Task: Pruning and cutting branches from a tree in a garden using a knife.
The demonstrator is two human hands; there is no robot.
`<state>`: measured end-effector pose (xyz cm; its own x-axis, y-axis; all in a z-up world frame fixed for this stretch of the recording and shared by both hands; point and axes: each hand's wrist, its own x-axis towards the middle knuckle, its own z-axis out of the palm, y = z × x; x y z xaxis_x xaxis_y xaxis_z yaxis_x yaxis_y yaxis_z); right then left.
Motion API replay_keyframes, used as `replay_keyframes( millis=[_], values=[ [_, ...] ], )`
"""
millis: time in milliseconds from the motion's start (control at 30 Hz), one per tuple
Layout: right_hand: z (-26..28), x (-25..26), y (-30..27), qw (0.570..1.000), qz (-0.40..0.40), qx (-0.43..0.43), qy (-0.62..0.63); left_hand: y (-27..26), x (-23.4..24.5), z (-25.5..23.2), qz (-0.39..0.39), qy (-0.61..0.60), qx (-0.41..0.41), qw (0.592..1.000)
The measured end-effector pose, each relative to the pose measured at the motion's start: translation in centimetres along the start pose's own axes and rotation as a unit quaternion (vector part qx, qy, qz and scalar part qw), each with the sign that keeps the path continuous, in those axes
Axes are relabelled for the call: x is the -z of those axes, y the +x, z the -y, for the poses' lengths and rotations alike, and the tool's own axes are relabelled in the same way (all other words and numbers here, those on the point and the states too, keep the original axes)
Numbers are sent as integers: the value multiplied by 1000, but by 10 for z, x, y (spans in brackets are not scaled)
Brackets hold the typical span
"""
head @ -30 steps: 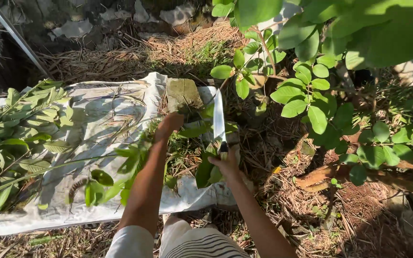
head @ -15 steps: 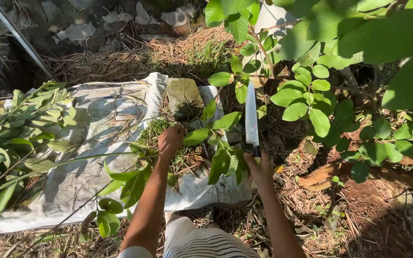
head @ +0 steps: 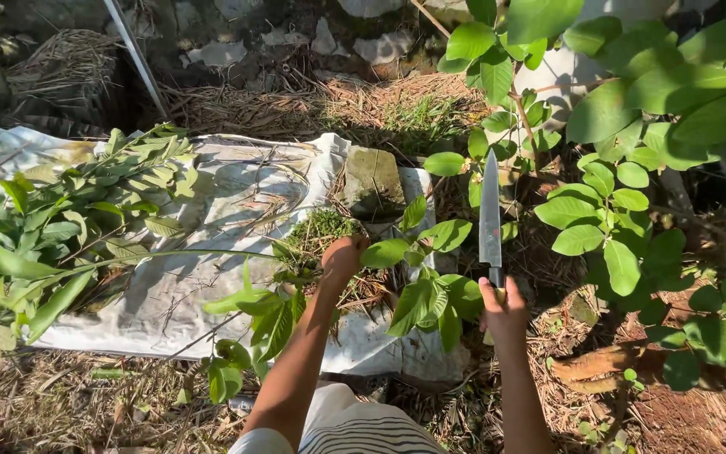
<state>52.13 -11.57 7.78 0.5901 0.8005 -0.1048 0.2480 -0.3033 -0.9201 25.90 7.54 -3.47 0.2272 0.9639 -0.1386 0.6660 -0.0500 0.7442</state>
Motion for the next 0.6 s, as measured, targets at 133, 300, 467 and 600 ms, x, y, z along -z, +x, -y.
replay_keyframes(
  millis=[133,300,467,600],
  values=[
    [-5,-2,1,1000,7,2,0,3,-13,18,-30,28,-64,997],
    [2,-1,0,999,11,-18,-27,1,-16,15,-16,6,-37,999],
    [-7,3,10,998,-4,22,-64,-12,-19,28,-29,0,-51,998],
    [0,6,19,978,-48,139,-149,-21,-26,44,-10,-12,-8,1000]
  ],
)
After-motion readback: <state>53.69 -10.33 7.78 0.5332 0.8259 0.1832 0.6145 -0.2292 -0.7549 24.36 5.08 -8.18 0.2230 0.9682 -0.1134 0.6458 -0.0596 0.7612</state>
